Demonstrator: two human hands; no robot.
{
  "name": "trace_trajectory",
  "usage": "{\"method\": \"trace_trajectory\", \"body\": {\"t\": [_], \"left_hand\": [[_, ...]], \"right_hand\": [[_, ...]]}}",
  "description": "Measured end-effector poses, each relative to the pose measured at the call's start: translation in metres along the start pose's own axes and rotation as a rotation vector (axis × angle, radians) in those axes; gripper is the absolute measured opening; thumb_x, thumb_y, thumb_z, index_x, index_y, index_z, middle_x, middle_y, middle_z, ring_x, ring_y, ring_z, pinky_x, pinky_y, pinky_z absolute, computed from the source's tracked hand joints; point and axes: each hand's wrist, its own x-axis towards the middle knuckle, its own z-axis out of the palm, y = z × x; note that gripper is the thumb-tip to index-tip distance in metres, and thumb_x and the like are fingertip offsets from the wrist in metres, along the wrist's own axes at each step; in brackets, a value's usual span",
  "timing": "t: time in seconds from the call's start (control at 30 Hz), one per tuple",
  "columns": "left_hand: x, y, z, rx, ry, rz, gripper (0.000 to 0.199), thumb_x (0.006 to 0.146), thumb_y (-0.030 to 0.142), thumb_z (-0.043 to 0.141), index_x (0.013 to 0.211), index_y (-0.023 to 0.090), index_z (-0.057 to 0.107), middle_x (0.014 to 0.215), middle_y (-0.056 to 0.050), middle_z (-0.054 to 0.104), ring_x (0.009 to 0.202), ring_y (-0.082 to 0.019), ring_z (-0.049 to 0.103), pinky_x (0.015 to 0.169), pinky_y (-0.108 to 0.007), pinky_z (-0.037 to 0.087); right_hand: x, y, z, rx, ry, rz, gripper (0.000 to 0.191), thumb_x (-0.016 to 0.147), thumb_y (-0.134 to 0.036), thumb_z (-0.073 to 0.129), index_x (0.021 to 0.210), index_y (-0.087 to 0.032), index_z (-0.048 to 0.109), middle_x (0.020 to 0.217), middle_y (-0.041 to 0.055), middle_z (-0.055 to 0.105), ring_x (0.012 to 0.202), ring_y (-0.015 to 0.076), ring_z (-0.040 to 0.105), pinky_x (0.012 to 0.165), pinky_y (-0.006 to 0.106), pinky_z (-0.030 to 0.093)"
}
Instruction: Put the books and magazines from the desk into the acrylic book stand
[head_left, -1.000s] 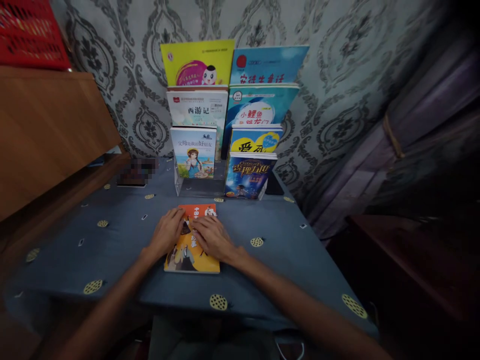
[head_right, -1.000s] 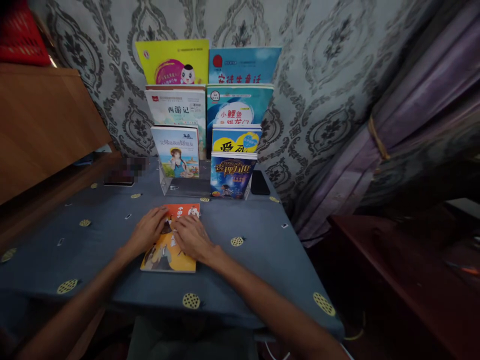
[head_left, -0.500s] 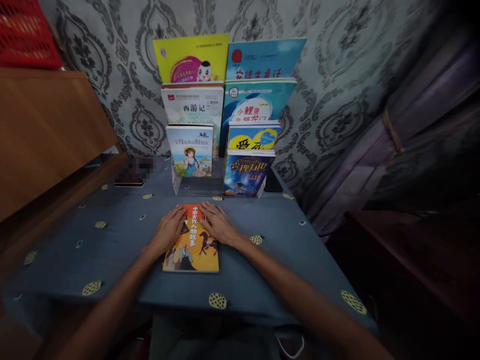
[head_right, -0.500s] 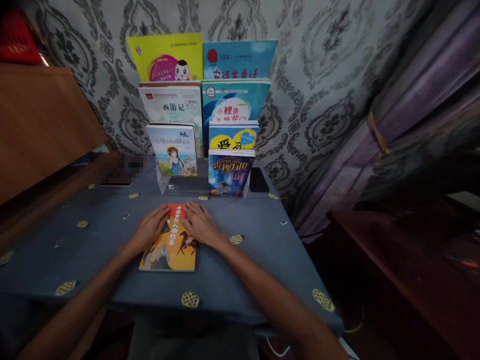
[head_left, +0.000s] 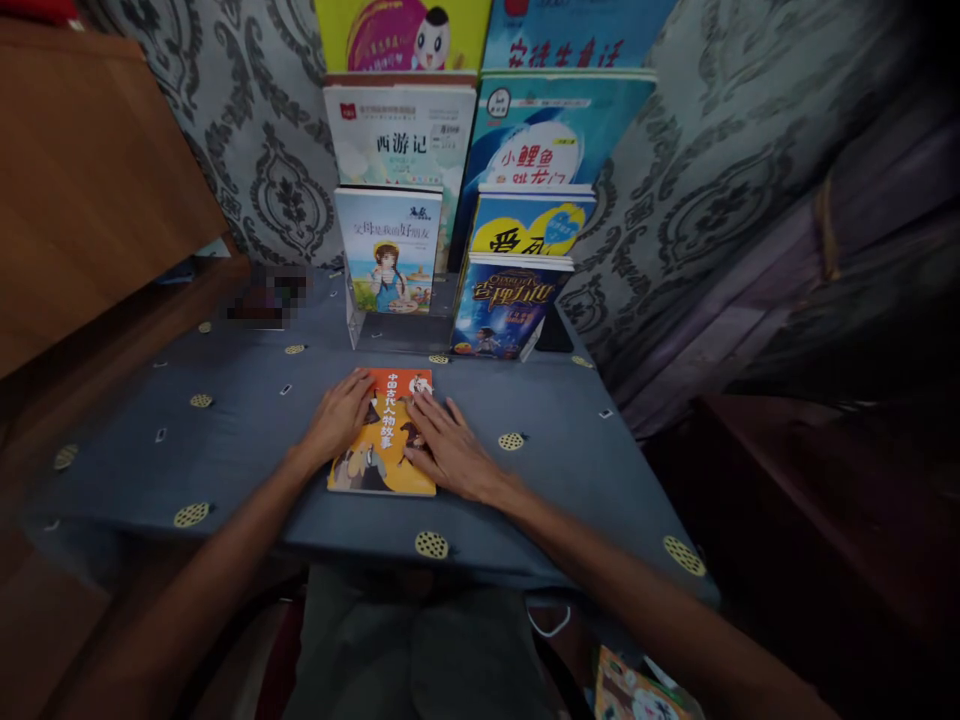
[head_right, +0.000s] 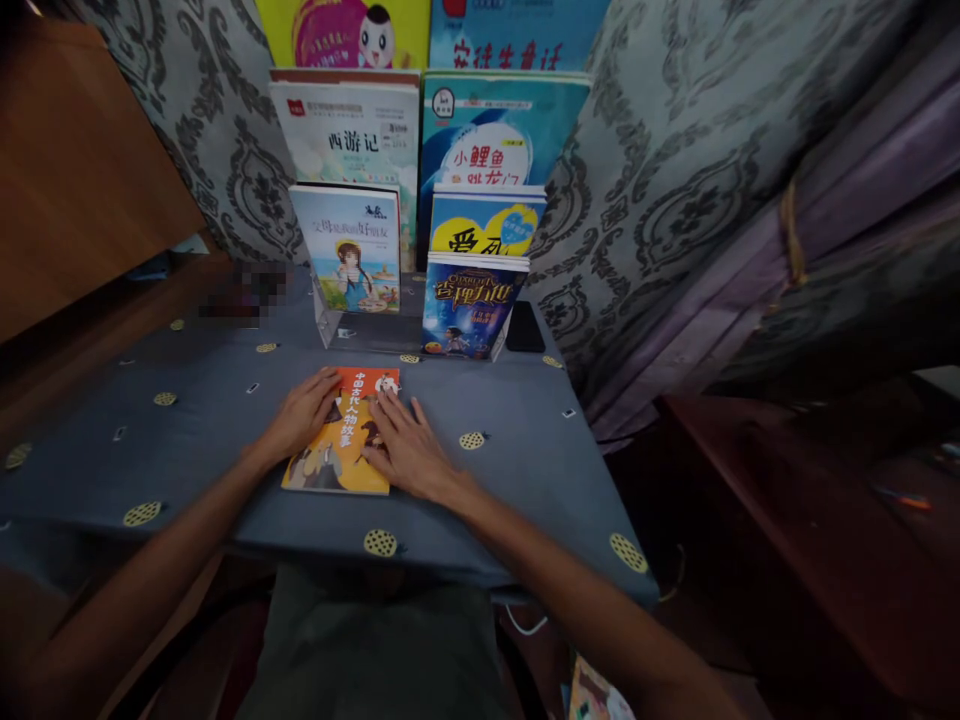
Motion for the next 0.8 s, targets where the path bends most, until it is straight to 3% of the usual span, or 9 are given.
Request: {"method": "trace_trajectory", "body": {"t": [0.2, 0.43, 0.6, 0.8], "left_hand": [[0.0, -0.003, 0.002, -0.006, 0.012, -0.011, 0.044, 0.1, 0.028, 0.031, 0.132, 0.014, 0.056, 0.146, -0.014, 0.053, 0.14, -0.023, 0.044, 0.118, -0.044, 0.034], [-0.005, 0.002, 0.0, 0.079, 0.007, -0.03, 0.042, 0.1, 0.03, 0.034, 0.132, 0.016, 0.057, 0.148, -0.013, 0.052, 0.142, -0.025, 0.042, 0.116, -0.049, 0.035], [-0.035, 0.025, -0.008, 0.2, -0.053, 0.043, 0.044, 0.1, 0.038, 0.039, 0.137, 0.019, 0.053, 0.15, -0.013, 0.049, 0.143, -0.028, 0.039, 0.116, -0.058, 0.031], [-0.075, 0.048, -0.005, 0.219, -0.087, 0.218, 0.048, 0.103, 0.039, 0.034, 0.146, 0.02, 0.043, 0.153, -0.009, 0.046, 0.147, -0.022, 0.032, 0.121, -0.05, 0.024]], "right_hand": [[-0.028, -0.019, -0.004, 0.027, -0.045, -0.066, 0.073, 0.096, -0.053, 0.051, 0.155, -0.015, 0.03, 0.161, 0.0184, 0.027, 0.151, 0.0335, 0.02, 0.121, 0.06, 0.014], [-0.032, -0.026, -0.004, -0.098, -0.123, -0.054, 0.072, 0.096, -0.054, 0.051, 0.155, -0.02, 0.028, 0.162, 0.0149, 0.027, 0.152, 0.0309, 0.017, 0.121, 0.061, 0.018], [-0.032, -0.026, -0.005, -0.118, -0.117, -0.057, 0.076, 0.095, -0.055, 0.052, 0.157, -0.022, 0.022, 0.162, 0.0135, 0.027, 0.152, 0.0295, 0.018, 0.12, 0.06, 0.021], [-0.032, -0.025, -0.004, -0.093, -0.115, -0.061, 0.078, 0.095, -0.052, 0.055, 0.157, -0.02, 0.022, 0.161, 0.0162, 0.028, 0.151, 0.0316, 0.02, 0.12, 0.061, 0.022]]}}
